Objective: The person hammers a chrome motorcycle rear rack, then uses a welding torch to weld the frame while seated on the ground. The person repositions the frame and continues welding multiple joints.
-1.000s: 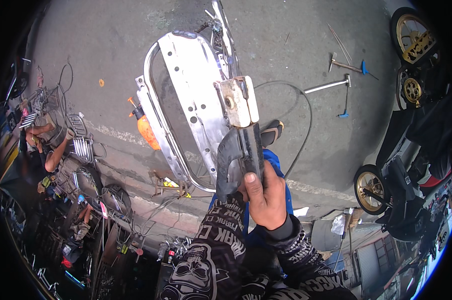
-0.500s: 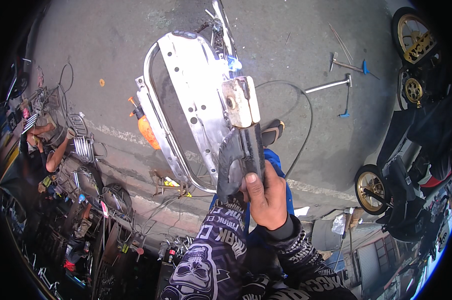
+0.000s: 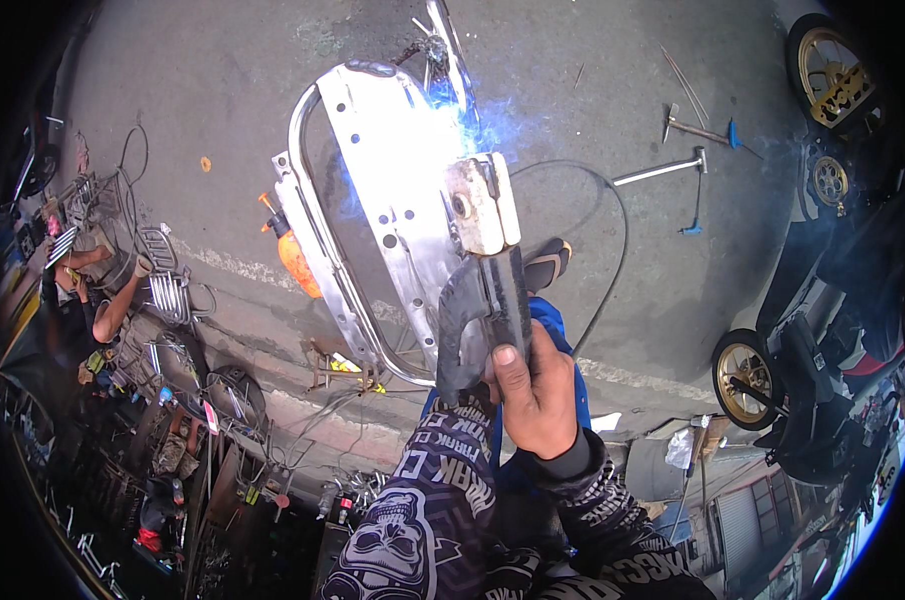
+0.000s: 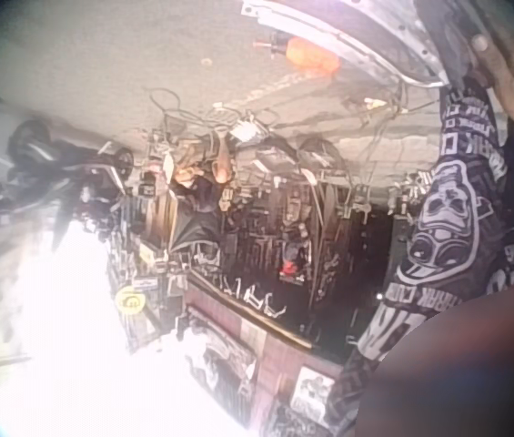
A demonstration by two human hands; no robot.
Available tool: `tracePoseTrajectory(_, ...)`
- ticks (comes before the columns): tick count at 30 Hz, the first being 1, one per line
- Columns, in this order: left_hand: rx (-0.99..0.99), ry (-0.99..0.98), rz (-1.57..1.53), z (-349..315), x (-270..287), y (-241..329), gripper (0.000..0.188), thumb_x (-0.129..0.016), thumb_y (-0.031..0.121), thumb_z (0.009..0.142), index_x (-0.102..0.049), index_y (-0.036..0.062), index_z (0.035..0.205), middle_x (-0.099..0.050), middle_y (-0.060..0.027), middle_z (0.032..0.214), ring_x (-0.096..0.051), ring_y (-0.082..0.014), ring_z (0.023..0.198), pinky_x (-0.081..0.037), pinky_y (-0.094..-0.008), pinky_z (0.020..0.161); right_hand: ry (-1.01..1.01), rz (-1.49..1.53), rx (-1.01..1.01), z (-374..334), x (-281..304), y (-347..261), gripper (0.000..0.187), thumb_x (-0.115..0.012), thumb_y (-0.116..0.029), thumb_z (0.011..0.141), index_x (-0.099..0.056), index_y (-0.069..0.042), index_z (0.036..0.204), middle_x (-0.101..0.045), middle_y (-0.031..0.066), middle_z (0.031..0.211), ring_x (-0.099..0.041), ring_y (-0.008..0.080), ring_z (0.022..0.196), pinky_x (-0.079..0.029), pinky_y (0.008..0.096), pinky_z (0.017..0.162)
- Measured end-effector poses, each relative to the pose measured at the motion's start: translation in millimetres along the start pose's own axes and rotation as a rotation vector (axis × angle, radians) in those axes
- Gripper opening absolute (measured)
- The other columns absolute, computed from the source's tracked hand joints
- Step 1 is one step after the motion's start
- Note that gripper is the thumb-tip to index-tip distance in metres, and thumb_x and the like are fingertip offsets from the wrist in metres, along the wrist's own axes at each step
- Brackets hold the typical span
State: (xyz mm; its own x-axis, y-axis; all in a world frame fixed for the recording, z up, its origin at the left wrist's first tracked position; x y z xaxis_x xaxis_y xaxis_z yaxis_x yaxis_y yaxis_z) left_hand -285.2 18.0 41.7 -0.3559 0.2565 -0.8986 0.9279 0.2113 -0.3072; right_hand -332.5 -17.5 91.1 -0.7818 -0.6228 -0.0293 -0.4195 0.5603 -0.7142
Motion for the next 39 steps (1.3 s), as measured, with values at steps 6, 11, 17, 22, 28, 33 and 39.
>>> tracePoseTrajectory(6, 0.002, -0.012, -0.032, 1.1, -2.5, -1.4, 0.05, -0.049, 0.029, 0.107, -0.043, 0.0059, 0.151, -0.062, -0.0054, 0.133, -0.06, -0.0084, 0.107, -0.046, -0.0217, 0.09, -0.005, 0.003, -0.008, 0.2, -0.8, -0.7, 0.041, -0.057, -0.028, 0.103, -0.056, 0.009, 0.119, -0.067, 0.0204, 0.074, -0.07, 0.0334, 0.067, -0.051, 0.0381, 0.062)
tracePoseTrajectory(11, -0.02, -0.115, -0.028, 2.1, -10.0, 2.7, 0.053, -0.044, 0.028, 0.108, -0.035, 0.0044, 0.154, -0.052, -0.0089, 0.142, -0.052, -0.0118, 0.12, -0.04, -0.0256, 0.101, -0.007, 0.005, -0.008, 0.5, -2.3, 0.0, 0.041, -0.056, -0.03, 0.103, -0.057, 0.008, 0.118, -0.066, 0.0184, 0.072, -0.068, 0.0302, 0.063, -0.05, 0.0373, 0.061)
tracePoseTrajectory(17, -0.008, -0.063, -0.058, -0.7, 2.9, 4.1, 0.053, -0.043, 0.028, 0.109, -0.033, 0.0038, 0.155, -0.051, -0.0108, 0.142, -0.051, -0.0158, 0.125, -0.041, -0.0301, 0.104, 0.006, 0.006, -0.011, -0.1, -2.2, 3.1, 0.041, -0.056, -0.032, 0.103, -0.058, 0.007, 0.115, -0.064, 0.0175, 0.069, -0.067, 0.0293, 0.061, -0.049, 0.0374, 0.059)
tracePoseTrajectory(22, 0.007, -0.043, -0.093, 0.9, 7.4, 5.6, 0.054, -0.043, 0.029, 0.109, -0.03, 0.0033, 0.155, -0.049, -0.0124, 0.143, -0.05, -0.0191, 0.128, -0.041, -0.0338, 0.107, 0.001, -0.004, -0.003, 0.8, -3.4, 4.2, 0.041, -0.056, -0.033, 0.103, -0.058, 0.007, 0.112, -0.064, 0.0177, 0.069, -0.067, 0.0293, 0.061, -0.049, 0.0373, 0.058)
tracePoseTrajectory(28, 0.122, 0.001, -0.261, -13.0, 45.5, 15.3, 0.055, -0.042, 0.029, 0.109, -0.028, 0.0028, 0.155, -0.048, -0.0143, 0.144, -0.048, -0.023, 0.133, -0.041, -0.0383, 0.11, 0.0, 0.019, -0.003, 1.5, -4.3, 3.5, 0.042, -0.056, -0.032, 0.103, -0.057, 0.008, 0.113, -0.065, 0.0181, 0.07, -0.068, 0.0297, 0.061, -0.049, 0.0368, 0.057)
tracePoseTrajectory(33, 0.163, 0.13, -0.334, -27.6, 93.6, 31.2, 0.057, -0.043, 0.029, 0.109, -0.025, 0.0015, 0.155, -0.052, -0.0146, 0.132, -0.052, -0.0273, 0.127, -0.046, -0.0437, 0.106, -0.003, 0.018, -0.014, 1.1, -4.7, 4.5, 0.041, -0.056, -0.031, 0.103, -0.056, 0.008, 0.116, -0.066, 0.0183, 0.072, -0.069, 0.0296, 0.062, -0.049, 0.0364, 0.057)
tracePoseTrajectory(39, -0.04, 0.469, -0.117, -45.7, 105.1, 16.6, 0.051, -0.042, 0.025, 0.109, -0.033, 0.0021, 0.153, -0.058, -0.0168, 0.13, -0.058, -0.0165, 0.092, -0.047, -0.0289, 0.074, 0.001, 0.013, -0.012, 0.9, -4.3, 3.8, 0.04, -0.056, -0.031, 0.103, -0.057, 0.008, 0.115, -0.065, 0.0167, 0.072, -0.068, 0.0288, 0.062, -0.049, 0.0361, 0.057)
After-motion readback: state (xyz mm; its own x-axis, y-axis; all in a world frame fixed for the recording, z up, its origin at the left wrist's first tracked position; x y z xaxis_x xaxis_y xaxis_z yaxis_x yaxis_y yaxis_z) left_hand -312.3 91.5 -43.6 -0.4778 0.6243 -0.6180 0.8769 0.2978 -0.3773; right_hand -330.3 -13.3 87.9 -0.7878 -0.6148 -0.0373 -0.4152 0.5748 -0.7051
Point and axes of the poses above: each hand's wrist, its own z-axis towards the middle knuckle, its own x-axis out of the back of the hand, y = z × x, the point moved 10 cm from there along z, towards the middle knuckle
